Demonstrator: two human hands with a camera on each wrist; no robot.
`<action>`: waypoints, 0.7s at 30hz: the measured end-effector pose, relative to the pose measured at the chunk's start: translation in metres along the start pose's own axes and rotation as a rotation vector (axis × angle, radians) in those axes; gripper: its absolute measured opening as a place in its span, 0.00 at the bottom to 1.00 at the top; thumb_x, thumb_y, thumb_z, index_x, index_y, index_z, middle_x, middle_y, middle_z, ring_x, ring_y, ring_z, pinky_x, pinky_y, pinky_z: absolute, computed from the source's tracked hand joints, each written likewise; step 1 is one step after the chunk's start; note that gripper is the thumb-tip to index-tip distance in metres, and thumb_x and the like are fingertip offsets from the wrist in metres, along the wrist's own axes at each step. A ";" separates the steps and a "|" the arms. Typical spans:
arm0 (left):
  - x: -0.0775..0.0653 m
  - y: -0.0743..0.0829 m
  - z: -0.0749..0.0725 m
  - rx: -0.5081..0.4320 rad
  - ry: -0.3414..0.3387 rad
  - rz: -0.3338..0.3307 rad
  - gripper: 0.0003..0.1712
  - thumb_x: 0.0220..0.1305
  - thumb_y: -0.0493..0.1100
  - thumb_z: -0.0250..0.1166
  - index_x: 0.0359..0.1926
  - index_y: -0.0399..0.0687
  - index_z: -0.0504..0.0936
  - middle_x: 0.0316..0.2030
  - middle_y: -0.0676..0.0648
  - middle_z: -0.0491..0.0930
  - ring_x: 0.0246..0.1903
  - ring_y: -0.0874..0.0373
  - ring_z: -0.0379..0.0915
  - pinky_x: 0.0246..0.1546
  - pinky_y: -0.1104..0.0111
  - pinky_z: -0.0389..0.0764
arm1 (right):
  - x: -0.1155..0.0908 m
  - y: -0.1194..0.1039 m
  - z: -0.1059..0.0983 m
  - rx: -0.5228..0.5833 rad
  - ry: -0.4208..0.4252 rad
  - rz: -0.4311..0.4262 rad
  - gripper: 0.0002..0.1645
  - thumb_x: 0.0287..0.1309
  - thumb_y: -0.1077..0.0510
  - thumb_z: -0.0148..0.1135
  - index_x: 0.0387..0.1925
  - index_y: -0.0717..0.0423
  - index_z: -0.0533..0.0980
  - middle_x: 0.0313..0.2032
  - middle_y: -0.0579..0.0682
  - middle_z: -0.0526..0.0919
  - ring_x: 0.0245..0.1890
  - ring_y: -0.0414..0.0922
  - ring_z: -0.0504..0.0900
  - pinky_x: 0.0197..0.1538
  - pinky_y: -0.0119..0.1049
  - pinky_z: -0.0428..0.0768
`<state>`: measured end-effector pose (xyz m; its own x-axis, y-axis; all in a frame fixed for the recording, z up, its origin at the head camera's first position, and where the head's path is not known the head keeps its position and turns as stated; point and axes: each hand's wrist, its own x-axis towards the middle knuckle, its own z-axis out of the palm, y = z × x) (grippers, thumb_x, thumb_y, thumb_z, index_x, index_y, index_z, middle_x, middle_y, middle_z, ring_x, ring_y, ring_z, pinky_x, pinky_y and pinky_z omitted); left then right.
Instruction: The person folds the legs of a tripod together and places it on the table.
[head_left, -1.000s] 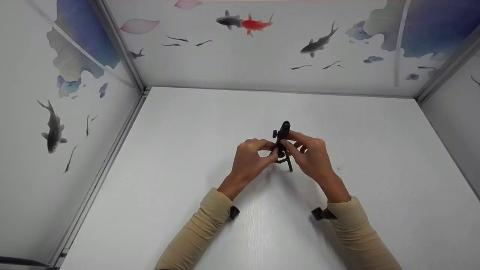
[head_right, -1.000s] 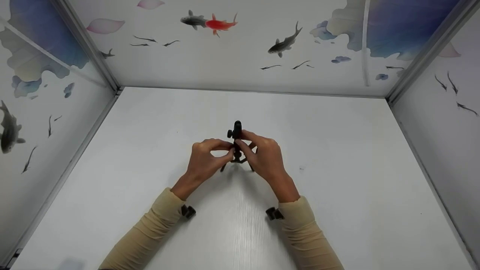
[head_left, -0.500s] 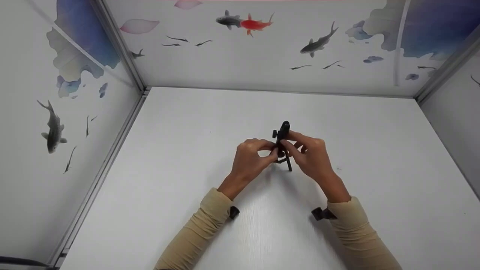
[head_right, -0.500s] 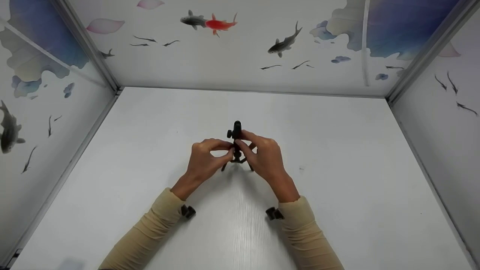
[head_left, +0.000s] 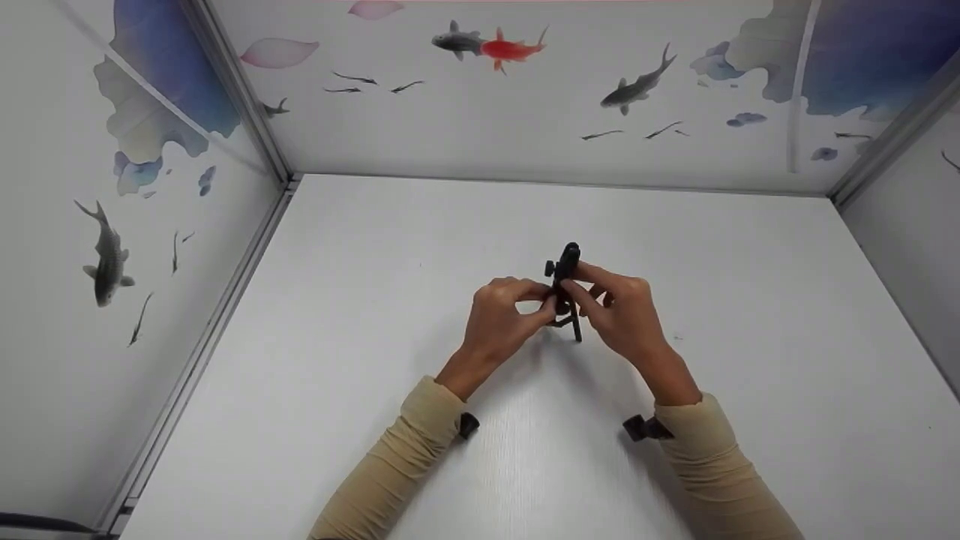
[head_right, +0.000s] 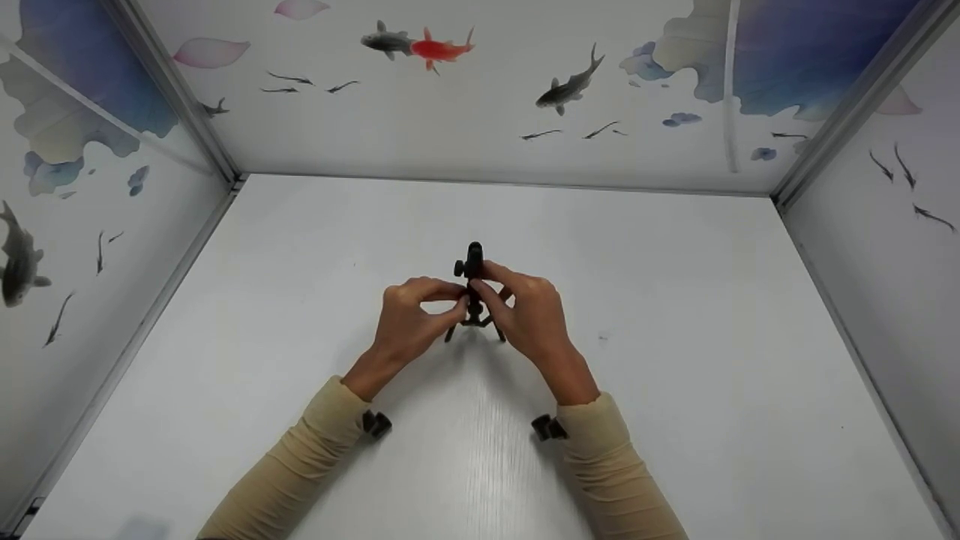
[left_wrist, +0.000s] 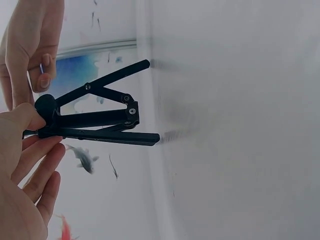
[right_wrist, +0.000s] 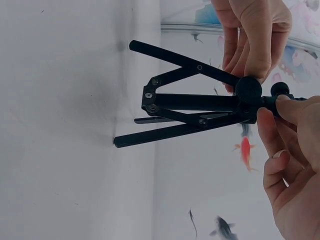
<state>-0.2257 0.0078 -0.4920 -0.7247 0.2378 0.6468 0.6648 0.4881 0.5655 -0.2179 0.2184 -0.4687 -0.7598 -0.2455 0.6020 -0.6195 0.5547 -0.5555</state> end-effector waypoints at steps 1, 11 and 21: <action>0.000 0.000 0.000 -0.001 0.001 0.000 0.05 0.66 0.39 0.76 0.42 0.48 0.95 0.36 0.54 0.95 0.37 0.63 0.90 0.48 0.64 0.86 | 0.000 0.000 0.000 0.002 0.000 0.000 0.18 0.72 0.59 0.71 0.61 0.50 0.87 0.48 0.50 0.95 0.22 0.43 0.88 0.28 0.27 0.81; 0.000 0.001 0.001 -0.005 0.005 0.005 0.06 0.66 0.39 0.76 0.43 0.47 0.95 0.36 0.53 0.95 0.38 0.63 0.90 0.49 0.63 0.86 | 0.000 0.000 0.000 0.019 -0.001 -0.009 0.19 0.72 0.60 0.71 0.61 0.49 0.87 0.48 0.50 0.95 0.21 0.41 0.88 0.25 0.27 0.80; -0.002 0.001 0.001 0.002 0.015 0.013 0.06 0.67 0.40 0.76 0.44 0.48 0.95 0.37 0.53 0.95 0.39 0.62 0.90 0.49 0.62 0.87 | -0.001 0.000 -0.001 0.012 -0.013 -0.005 0.19 0.72 0.61 0.71 0.62 0.50 0.87 0.49 0.51 0.95 0.21 0.39 0.86 0.23 0.26 0.79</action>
<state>-0.2242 0.0089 -0.4934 -0.7132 0.2318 0.6615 0.6738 0.4871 0.5557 -0.2172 0.2192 -0.4686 -0.7593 -0.2585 0.5972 -0.6252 0.5442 -0.5594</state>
